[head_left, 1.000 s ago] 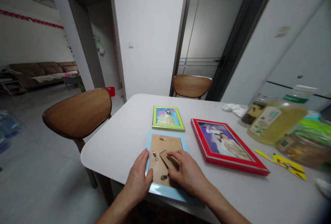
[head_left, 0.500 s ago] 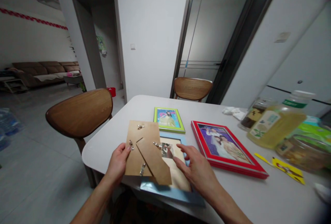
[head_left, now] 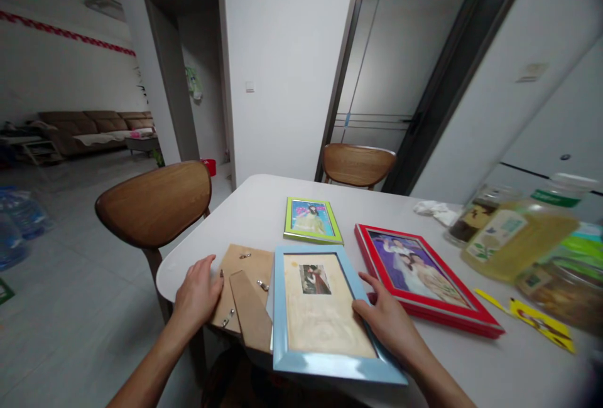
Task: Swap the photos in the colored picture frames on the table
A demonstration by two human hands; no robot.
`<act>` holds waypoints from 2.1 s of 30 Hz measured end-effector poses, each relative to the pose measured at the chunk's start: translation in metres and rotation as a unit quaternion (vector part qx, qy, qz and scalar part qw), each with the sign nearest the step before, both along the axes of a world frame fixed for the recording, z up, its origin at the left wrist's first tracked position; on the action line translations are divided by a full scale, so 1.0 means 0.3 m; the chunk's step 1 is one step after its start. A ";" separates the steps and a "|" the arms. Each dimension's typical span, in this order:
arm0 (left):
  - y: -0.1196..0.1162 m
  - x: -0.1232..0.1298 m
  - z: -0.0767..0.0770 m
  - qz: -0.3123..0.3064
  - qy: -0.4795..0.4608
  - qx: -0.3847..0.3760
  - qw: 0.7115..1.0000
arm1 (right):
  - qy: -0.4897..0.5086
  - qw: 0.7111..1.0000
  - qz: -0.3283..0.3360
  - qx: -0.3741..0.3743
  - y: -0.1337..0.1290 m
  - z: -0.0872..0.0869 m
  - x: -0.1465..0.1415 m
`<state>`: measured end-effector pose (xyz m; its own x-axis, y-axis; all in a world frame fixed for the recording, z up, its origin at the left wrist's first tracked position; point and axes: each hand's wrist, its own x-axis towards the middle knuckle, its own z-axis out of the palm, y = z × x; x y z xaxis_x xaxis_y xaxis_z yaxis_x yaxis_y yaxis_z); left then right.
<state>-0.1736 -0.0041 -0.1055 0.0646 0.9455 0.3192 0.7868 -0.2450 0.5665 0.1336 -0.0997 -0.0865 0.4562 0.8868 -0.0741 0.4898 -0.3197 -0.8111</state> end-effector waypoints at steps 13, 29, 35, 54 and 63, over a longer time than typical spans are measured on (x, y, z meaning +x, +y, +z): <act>-0.319 0.486 0.149 -0.354 -0.108 0.109 0.922 | 0.317 0.943 0.056 0.084 -0.041 0.130 -0.079; -0.187 0.122 0.028 -0.064 -0.057 0.001 0.996 | -0.263 0.963 0.055 -0.014 -0.031 -0.071 0.032; -0.189 0.107 0.007 -0.067 0.046 0.054 0.995 | -0.336 0.939 0.064 0.017 -0.035 -0.081 0.032; -0.213 0.283 0.071 -0.221 -0.176 0.085 0.955 | 0.227 0.934 0.162 0.225 0.063 0.082 -0.312; -0.273 0.435 0.080 -0.175 -0.644 -0.138 0.731 | 0.330 0.936 0.027 0.124 0.016 -0.028 -0.173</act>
